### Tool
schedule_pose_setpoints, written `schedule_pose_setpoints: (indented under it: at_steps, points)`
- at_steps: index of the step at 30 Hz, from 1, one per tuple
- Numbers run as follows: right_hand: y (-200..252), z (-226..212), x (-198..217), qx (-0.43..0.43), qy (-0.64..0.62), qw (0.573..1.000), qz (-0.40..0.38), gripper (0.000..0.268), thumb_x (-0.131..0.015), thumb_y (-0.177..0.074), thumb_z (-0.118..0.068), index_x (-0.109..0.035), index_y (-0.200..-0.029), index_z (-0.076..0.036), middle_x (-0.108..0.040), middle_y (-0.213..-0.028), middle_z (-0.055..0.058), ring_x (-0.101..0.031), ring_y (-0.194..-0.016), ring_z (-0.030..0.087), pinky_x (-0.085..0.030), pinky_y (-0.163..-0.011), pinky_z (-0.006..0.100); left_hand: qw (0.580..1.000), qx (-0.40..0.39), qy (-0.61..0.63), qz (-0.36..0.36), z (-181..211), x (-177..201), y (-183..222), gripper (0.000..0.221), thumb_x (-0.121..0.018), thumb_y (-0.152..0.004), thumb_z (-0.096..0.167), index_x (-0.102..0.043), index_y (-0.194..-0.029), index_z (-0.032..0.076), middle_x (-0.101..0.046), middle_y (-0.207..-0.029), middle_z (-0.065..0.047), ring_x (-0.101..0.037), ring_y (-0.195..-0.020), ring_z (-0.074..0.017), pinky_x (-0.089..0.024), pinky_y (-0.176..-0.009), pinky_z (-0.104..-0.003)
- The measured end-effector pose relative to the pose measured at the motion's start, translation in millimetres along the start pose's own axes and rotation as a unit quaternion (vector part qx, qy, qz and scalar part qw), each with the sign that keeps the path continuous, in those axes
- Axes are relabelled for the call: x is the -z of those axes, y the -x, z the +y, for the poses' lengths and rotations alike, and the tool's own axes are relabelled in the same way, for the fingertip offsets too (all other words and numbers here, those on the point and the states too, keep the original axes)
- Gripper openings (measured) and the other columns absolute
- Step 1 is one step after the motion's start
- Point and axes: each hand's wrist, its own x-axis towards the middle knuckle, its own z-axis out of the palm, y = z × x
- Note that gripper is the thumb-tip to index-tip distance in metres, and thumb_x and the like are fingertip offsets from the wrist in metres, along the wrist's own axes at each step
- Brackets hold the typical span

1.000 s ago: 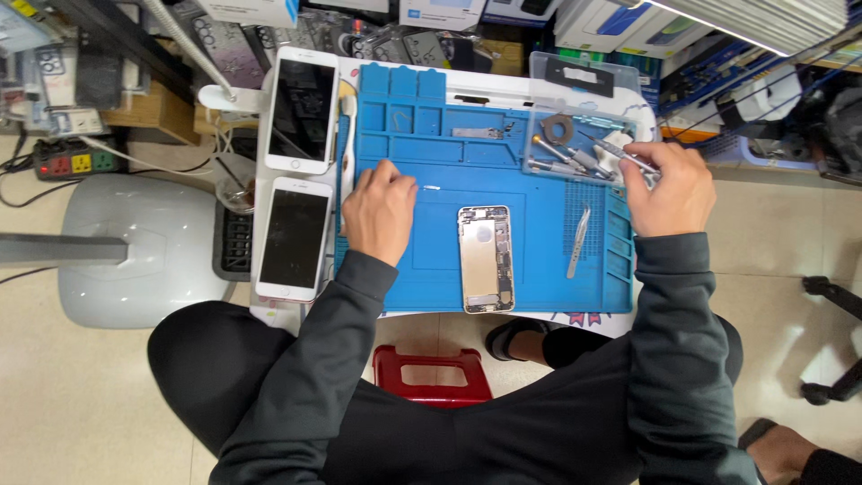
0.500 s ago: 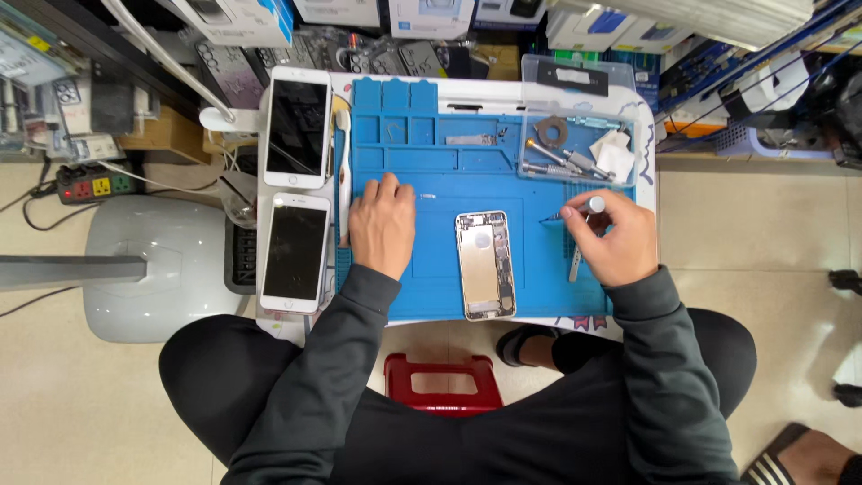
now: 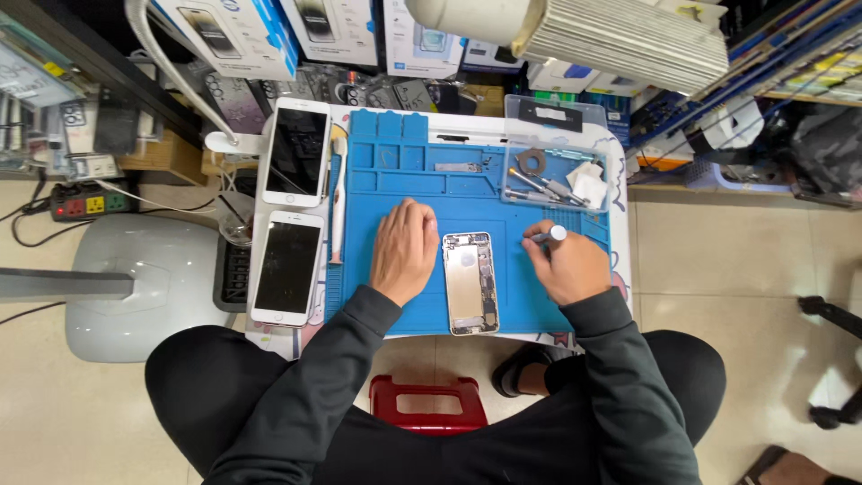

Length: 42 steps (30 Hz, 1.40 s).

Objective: The person disassembles a white smartphone on a blue work mat, using a screwdriver to remove screws and a metal spudger to pry open the device. They remove the back cover and internal components, then reassemble the phone by placing the back cover back on and securing it with screws.

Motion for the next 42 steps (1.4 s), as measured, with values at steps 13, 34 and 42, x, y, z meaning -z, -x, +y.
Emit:
schedule_pose_setpoints:
  at_steps: [13, 34, 42]
  points:
    - [2, 5, -22, -0.039, -0.03, 0.999, 0.009, 0.017, -0.06, -0.104, -0.038, -0.071, -0.109, -0.025, -0.076, -0.072, 0.005, -0.076, -0.078, 0.035, -0.063, -0.07, 0.052, 0.804, 0.233, 0.546, -0.018, 22, -37, 45, 0.037, -0.044, -0.115, 0.025, -0.061, -0.086, 0.01, -0.06, -0.068, -0.006, -0.055, -0.063, -0.0141, -0.047, -0.06, -0.028]
    - [12, -12, -19, -0.049, -0.042, 0.998, 0.011, 0.026, -0.06, -0.103, -0.044, -0.075, -0.107, -0.022, -0.081, -0.091, 0.0, -0.077, -0.079, 0.025, -0.061, -0.066, 0.046, 0.643, 0.398, 0.65, -0.071, 41, -49, 44, 0.026, -0.058, -0.111, 0.029, -0.067, -0.121, 0.007, -0.078, -0.1, -0.01, -0.074, -0.079, -0.0098, -0.057, -0.068, -0.019]
    - [8, -5, -23, -0.063, -0.06, 0.996, -0.015, 0.02, -0.058, -0.102, -0.035, -0.075, -0.111, -0.03, -0.075, -0.072, 0.001, -0.076, -0.07, 0.03, -0.062, -0.063, 0.045, 0.66, 0.382, 0.642, -0.08, 38, -46, 42, 0.025, -0.055, -0.112, 0.029, -0.067, -0.117, 0.007, -0.076, -0.095, -0.01, -0.073, -0.081, -0.0133, -0.058, -0.07, -0.022]
